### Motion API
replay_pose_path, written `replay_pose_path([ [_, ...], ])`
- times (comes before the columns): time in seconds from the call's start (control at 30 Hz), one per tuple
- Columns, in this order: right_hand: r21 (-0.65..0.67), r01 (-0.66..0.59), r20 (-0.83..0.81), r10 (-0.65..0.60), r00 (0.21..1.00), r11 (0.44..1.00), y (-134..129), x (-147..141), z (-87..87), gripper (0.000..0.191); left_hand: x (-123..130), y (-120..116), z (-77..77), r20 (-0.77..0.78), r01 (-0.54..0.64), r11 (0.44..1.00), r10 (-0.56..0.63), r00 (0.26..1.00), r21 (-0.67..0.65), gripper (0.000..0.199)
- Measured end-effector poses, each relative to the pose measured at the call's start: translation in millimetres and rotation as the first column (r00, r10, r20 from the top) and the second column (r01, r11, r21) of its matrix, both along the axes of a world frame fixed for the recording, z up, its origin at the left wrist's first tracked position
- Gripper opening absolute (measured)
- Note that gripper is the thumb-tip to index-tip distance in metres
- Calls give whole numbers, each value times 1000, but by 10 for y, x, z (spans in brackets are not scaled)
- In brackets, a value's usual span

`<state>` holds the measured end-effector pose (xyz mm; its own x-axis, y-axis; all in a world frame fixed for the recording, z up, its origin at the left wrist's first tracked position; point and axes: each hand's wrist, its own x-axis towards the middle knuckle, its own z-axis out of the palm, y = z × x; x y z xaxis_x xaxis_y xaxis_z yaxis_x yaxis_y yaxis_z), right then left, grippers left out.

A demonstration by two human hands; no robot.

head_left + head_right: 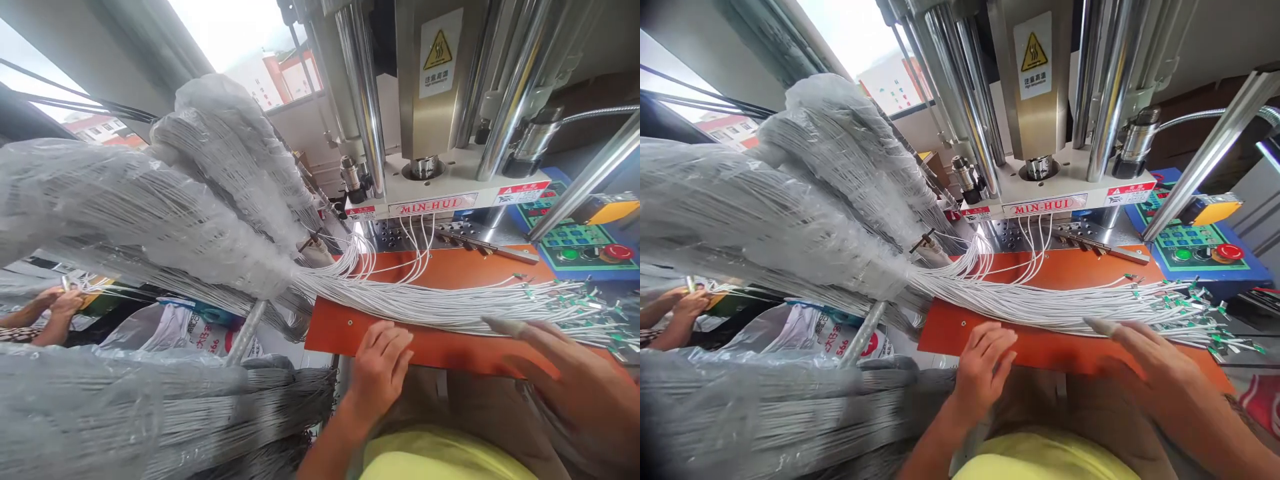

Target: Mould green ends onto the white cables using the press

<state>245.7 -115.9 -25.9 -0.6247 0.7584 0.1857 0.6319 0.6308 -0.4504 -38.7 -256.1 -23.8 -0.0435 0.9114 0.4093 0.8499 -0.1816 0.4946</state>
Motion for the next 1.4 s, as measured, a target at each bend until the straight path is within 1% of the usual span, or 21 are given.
replay_pose_path([
  [0.07, -1, -181, -11, 181, 983, 984, 85, -331, 107, 45, -102, 307, 160, -171, 17, 994, -36, 985, -108, 43],
  [0.1, -2, -239, -23, 239, 971, 971, 124, -463, 150, 46, -156, 434, 206, -235, 20, 987, -58, 970, -161, 43],
  [0.17, -7, -272, -39, 272, 962, 962, 184, -630, 200, 47, -261, 611, 236, -323, 26, 969, -108, 940, -247, 33],
  [0.23, -25, -265, -54, 264, 963, 964, 213, -670, 193, 47, -356, 701, 220, -353, 50, 954, -158, 922, -296, 18],
  [0.27, -38, -259, -62, 257, 965, 965, 218, -655, 172, 46, -399, 724, 212, -342, 73, 948, -182, 922, -308, 11],
  [0.33, -70, -242, -79, 237, 968, 968, 220, -590, 118, 44, -481, 753, 224, -254, 142, 937, -228, 940, -319, 4],
  [0.43, -101, -227, -104, 216, 971, 969, 239, -513, 82, 37, -590, 812, 341, -17, 213, 921, -230, 973, -326, 4],
  [0.53, -93, -210, -120, 199, 973, 973, 319, -560, 151, 32, -679, 920, 512, 185, 246, 892, -187, 965, -378, 7],
  [0.63, -127, -228, -126, 212, 969, 965, 444, -731, 276, 39, -748, 1045, 617, 374, 335, 834, -169, 912, -439, 19],
  [0.7, -236, -271, -130, 246, 960, 933, 529, -870, 352, 48, -785, 1115, 627, 466, 380, 805, -148, 872, -455, 27],
  [0.73, -309, -291, -138, 261, 956, 905, 567, -935, 381, 50, -801, 1143, 619, 490, 387, 798, -135, 861, -461, 31],
  [0.8, -437, -318, -168, 271, 948, 842, 633, -1040, 415, 46, -823, 1184, 592, 516, 384, 795, -105, 850, -470, 37],
  [0.83, -480, -328, -184, 272, 944, 813, 661, -1079, 420, 42, -829, 1195, 581, 518, 374, 800, -94, 850, -468, 39],
  [0.93, -540, -349, -202, 285, 937, 766, 722, -1142, 401, 31, -820, 1192, 578, 487, 345, 833, -106, 867, -432, 40],
  [1.0, -536, -359, -188, 307, 933, 764, 733, -1153, 390, 25, -793, 1161, 590, 408, 323, 849, -141, 902, -419, 37],
  [1.1, -500, -361, -160, 325, 932, 787, 697, -1143, 424, 26, -718, 1087, 553, 180, 291, 851, -235, 955, -437, 29],
  [1.2, -511, -346, -153, 313, 937, 787, 628, -1121, 493, 36, -633, 1014, 413, -69, 240, 862, -300, 951, -446, 29],
  [1.27, -527, -326, -139, 298, 944, 785, 590, -1104, 518, 41, -596, 980, 312, -172, 193, 883, -289, 942, -429, 23],
  [1.33, -530, -307, -118, 290, 950, 790, 570, -1088, 511, 42, -588, 964, 256, -194, 171, 898, -268, 944, -405, 16],
  [1.4, -514, -304, -104, 293, 950, 802, 566, -1076, 480, 42, -604, 961, 259, -153, 176, 904, -253, 955, -390, 15],
])
